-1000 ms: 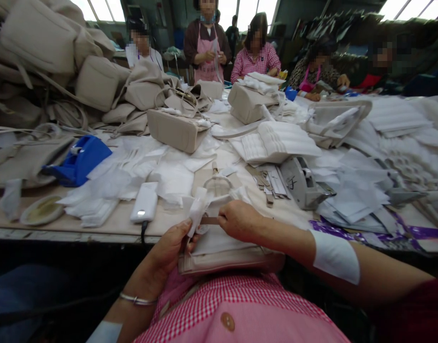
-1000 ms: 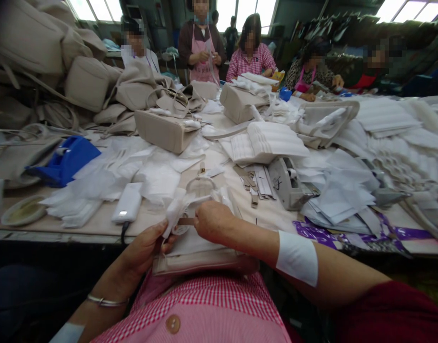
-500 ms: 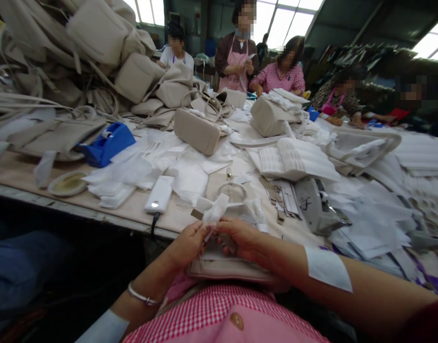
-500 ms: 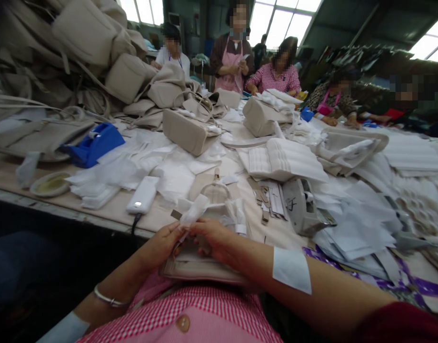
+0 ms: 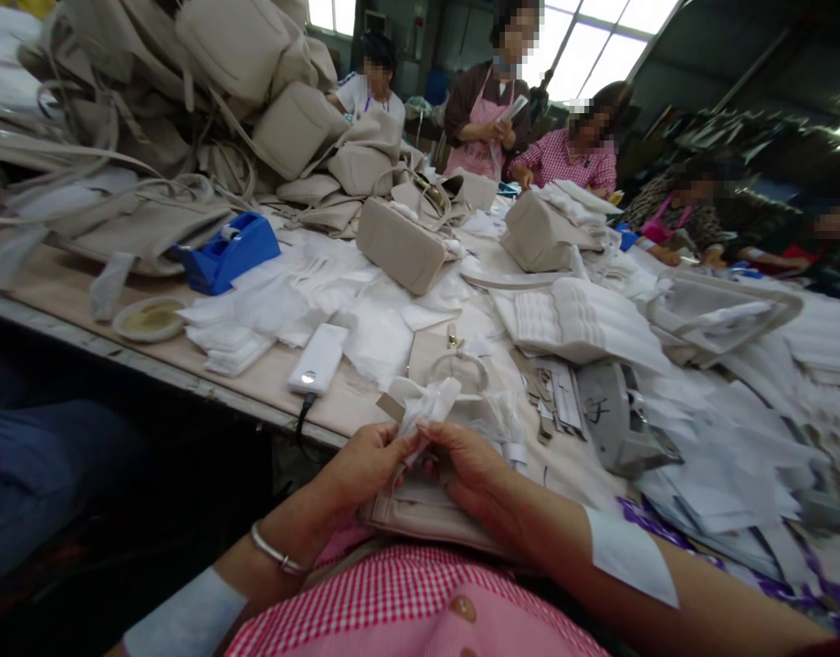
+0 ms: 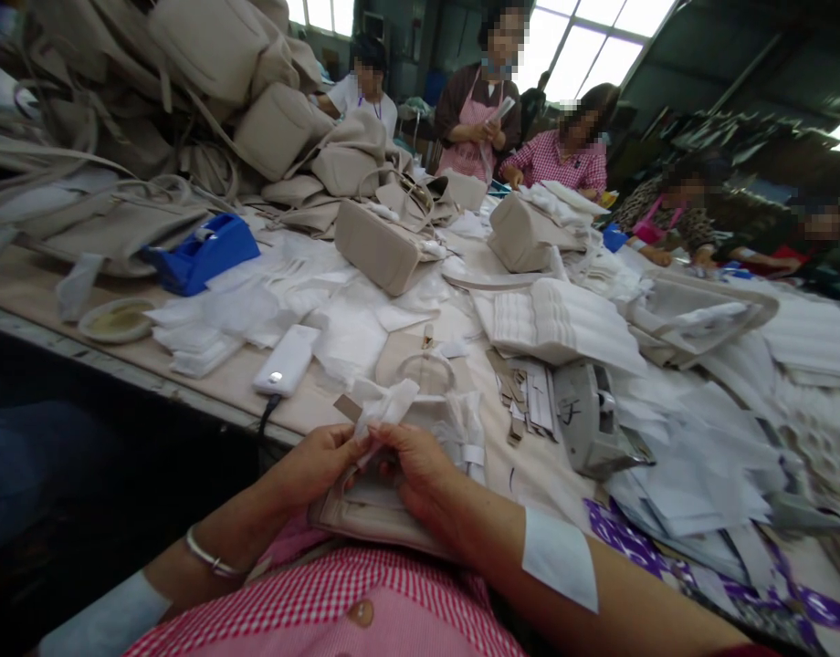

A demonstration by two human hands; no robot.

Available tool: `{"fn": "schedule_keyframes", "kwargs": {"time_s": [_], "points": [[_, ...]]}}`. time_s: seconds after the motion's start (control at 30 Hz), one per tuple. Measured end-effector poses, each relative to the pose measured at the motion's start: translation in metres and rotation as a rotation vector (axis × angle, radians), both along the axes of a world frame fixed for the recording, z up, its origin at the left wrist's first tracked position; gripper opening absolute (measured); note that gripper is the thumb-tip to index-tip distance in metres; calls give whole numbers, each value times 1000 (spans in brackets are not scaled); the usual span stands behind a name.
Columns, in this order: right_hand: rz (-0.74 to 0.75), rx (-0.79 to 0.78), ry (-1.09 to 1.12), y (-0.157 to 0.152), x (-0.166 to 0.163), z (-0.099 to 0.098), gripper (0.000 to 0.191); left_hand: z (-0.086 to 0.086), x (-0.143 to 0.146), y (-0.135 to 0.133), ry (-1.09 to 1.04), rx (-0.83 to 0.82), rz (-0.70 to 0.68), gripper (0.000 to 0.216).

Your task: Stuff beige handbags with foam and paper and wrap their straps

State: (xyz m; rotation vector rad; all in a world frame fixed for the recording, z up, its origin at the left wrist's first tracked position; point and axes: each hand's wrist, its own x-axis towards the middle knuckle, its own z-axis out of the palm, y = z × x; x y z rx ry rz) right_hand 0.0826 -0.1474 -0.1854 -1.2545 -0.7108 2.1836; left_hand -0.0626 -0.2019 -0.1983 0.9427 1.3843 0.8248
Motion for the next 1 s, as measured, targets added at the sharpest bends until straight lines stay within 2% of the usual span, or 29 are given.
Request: {"fn": "schedule_keyframes", "kwargs": {"time_s": [0.17,0.3,0.5,0.57,0.67,0.73,0.8,0.87,0.93,1.0], "points": [[40,-11,-16,2,4,7,23,2,1,-2,-9,-20,52,53],[169,31,-57,5,11,16,32,3,2,-2,-6,6,29,51],[380,268,-200,8,27,25,35,-1,2,-2,-12,7,38,47],[464,367,-289,8,34,25,44,-2,2,-2,-33,-8,46,46],[490,677,-542,5,46,24,62,-3,1,-2,-51,-23,70,45],[536,916,-652,2,55,25,62,-3,1,-2,-60,-19,73,45],[647,1119,-665,1,62,28,56,-3,1,-1,-53,-16,68,45],[772,1319,-641,3,65,32,42,-2,1,0,-40,-20,64,45],[906,1524,-646,7,63,36,28,-1,2,0,-37,-21,63,46],[1046,1693,-664,13,56,43,22,1,3,0,-23,-13,58,45]]}}
